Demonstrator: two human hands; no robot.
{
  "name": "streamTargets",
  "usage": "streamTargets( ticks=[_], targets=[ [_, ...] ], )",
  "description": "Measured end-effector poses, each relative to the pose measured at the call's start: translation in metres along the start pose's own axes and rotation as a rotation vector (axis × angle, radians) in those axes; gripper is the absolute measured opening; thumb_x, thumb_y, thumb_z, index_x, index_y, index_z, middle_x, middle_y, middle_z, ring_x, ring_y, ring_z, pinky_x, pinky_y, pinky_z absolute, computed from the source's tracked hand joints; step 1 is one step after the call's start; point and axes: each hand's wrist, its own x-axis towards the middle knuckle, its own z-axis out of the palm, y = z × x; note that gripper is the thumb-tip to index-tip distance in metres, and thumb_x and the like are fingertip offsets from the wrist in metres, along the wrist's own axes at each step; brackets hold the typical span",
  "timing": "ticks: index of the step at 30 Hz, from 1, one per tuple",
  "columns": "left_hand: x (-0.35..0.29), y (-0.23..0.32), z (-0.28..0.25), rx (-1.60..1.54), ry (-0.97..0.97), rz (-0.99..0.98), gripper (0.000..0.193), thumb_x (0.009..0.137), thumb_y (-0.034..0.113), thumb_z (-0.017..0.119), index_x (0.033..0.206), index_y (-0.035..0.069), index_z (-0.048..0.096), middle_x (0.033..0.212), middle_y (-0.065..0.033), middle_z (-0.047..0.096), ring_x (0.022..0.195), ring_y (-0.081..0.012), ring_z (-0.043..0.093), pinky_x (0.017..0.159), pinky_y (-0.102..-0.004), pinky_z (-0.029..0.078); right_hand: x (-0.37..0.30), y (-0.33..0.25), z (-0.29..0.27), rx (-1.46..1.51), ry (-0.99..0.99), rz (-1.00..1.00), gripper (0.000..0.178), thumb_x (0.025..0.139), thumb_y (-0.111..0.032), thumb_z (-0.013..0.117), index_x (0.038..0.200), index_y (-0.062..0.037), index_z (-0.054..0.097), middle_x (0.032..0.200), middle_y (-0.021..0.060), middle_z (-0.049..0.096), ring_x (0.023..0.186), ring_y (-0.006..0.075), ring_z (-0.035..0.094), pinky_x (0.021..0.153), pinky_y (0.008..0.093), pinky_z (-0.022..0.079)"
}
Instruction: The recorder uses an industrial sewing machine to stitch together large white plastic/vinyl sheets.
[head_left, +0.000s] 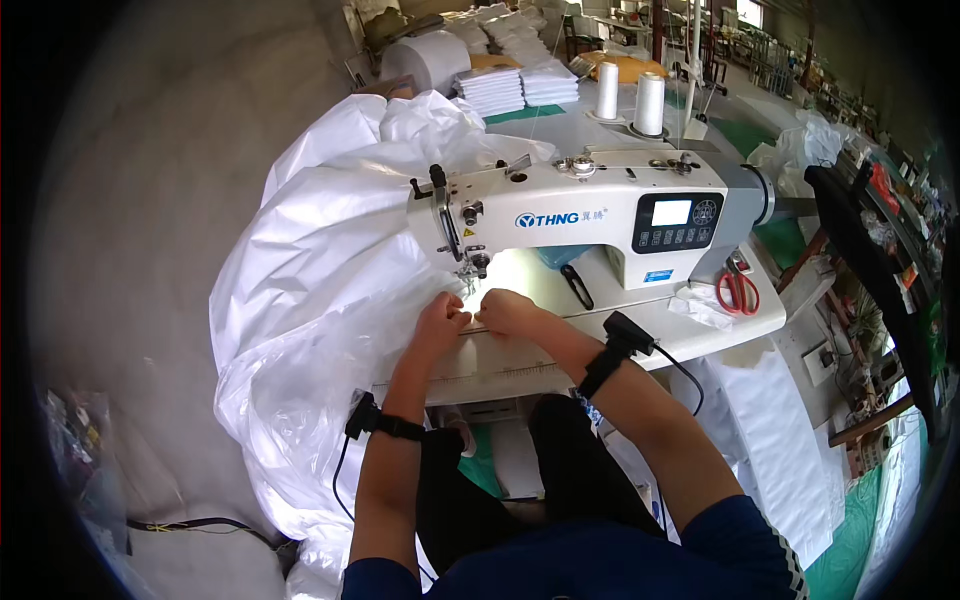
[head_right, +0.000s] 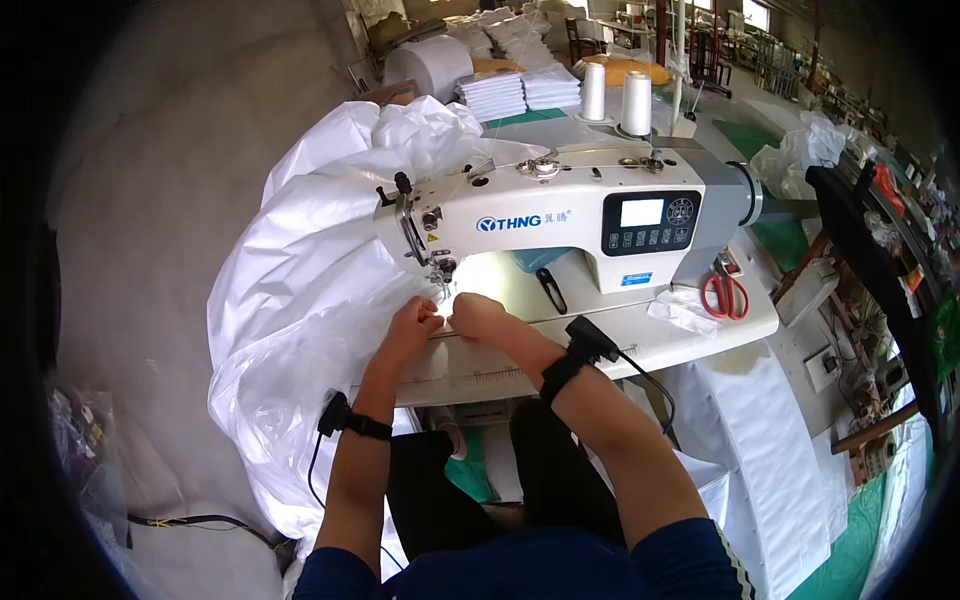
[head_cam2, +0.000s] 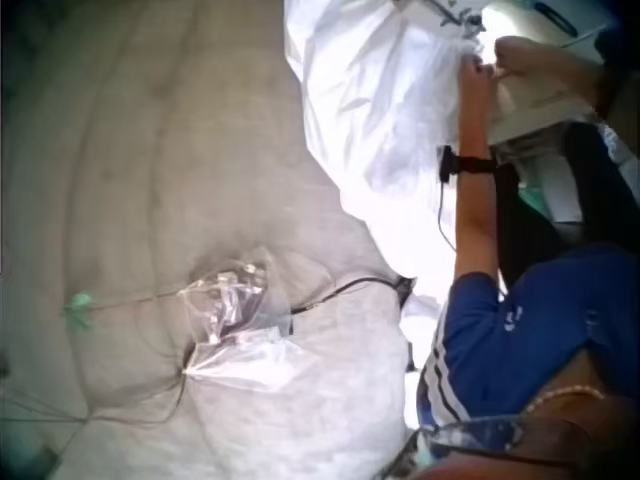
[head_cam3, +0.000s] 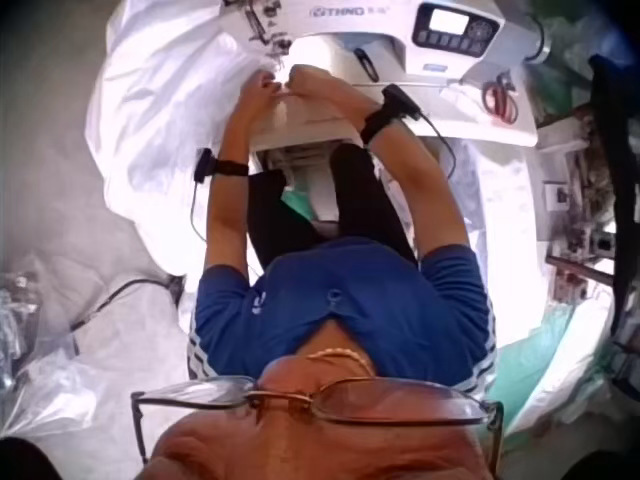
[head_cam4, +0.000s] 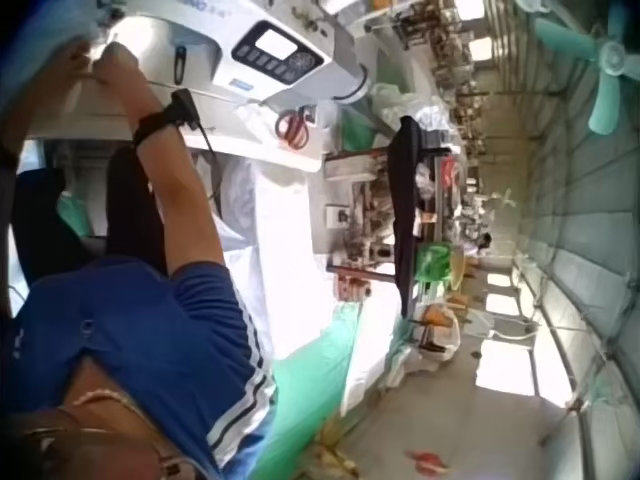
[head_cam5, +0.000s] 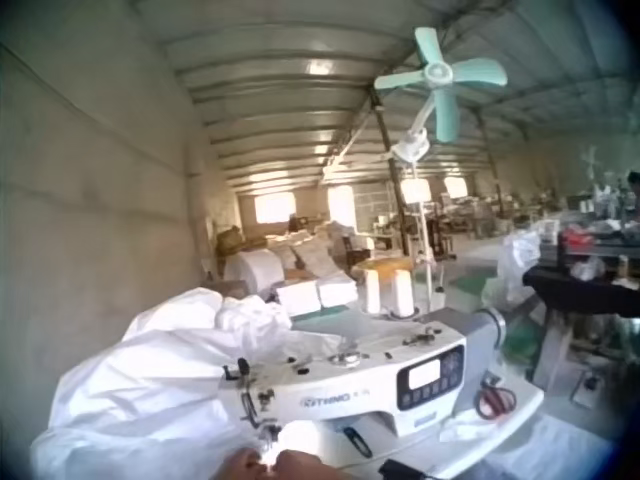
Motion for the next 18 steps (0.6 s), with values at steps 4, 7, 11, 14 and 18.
streamTargets(
  ticks=[4, 7, 11, 14, 18],
  targets=[
    [-0.003, -0.002, -0.002, 0.136, 0.063, 0.073, 0.024, 0.079, 0.017, 0.065, 0.095, 0.002, 0.056, 0.085, -0.0105, 0.063, 0.077, -0.0274, 0.06, 0.07, -0.0372, 0.048, 0.017, -0.003, 0.008, 0.118, -0.292, 0.067, 0.027, 0.064, -0.012, 0.056, 0.038, -0.0071, 0.056, 0.046, 0.0124, 0.055, 0.045, 0.023, 0.057, 0.051, 0.0353, 0.047],
    [-0.019, 0.004, 0.004, 0.445, 0.216, 0.272, 0.021, 0.077, 0.012, 0.063, 0.095, 0.003, 0.057, 0.093, -0.0108, 0.06, 0.086, -0.0282, 0.057, 0.077, -0.0379, 0.045, 0.016, 0.001, 0.016, 0.137, -0.232, 0.092, 0.027, 0.065, -0.01, 0.055, 0.038, -0.0044, 0.054, 0.046, 0.0134, 0.055, 0.042, 0.0219, 0.055, 0.047, 0.0346, 0.045],
    [-0.046, 0.021, 0.014, 0.627, 0.282, 0.613, 0.027, 0.073, 0.006, 0.06, 0.1, 0.004, 0.06, 0.104, -0.0081, 0.057, 0.098, -0.0277, 0.051, 0.086, -0.0393, 0.041, 0.013, 0.001, 0.011, 0.455, -0.138, 0.324, 0.022, 0.069, -0.009, 0.055, 0.05, 0.0022, 0.059, 0.049, 0.0137, 0.057, 0.042, 0.0219, 0.055, 0.044, 0.0338, 0.045],
    [-0.047, 0.008, 0.017, 0.576, 0.262, 0.502, 0.028, 0.073, 0.006, 0.059, 0.1, 0.005, 0.063, 0.101, -0.0074, 0.057, 0.097, -0.0278, 0.052, 0.084, -0.0391, 0.042, 0.01, -0.008, 0.006, 0.459, -0.163, 0.37, 0.023, 0.073, -0.009, 0.057, 0.055, 0.0053, 0.059, 0.05, 0.0142, 0.058, 0.042, 0.0224, 0.056, 0.043, 0.0338, 0.045],
    [-0.037, 0.004, 0.0, 0.516, 0.138, 0.473, 0.023, 0.074, 0.005, 0.058, 0.096, 0.007, 0.065, 0.099, -0.0063, 0.058, 0.096, -0.0276, 0.053, 0.084, -0.0385, 0.043, -0.017, -0.022, -0.009, 0.374, -0.114, 0.273, 0.022, 0.082, -0.017, 0.059, 0.068, -0.0006, 0.063, 0.052, 0.0108, 0.058, 0.043, 0.0217, 0.054, 0.039, 0.0332, 0.041]
  ],
)
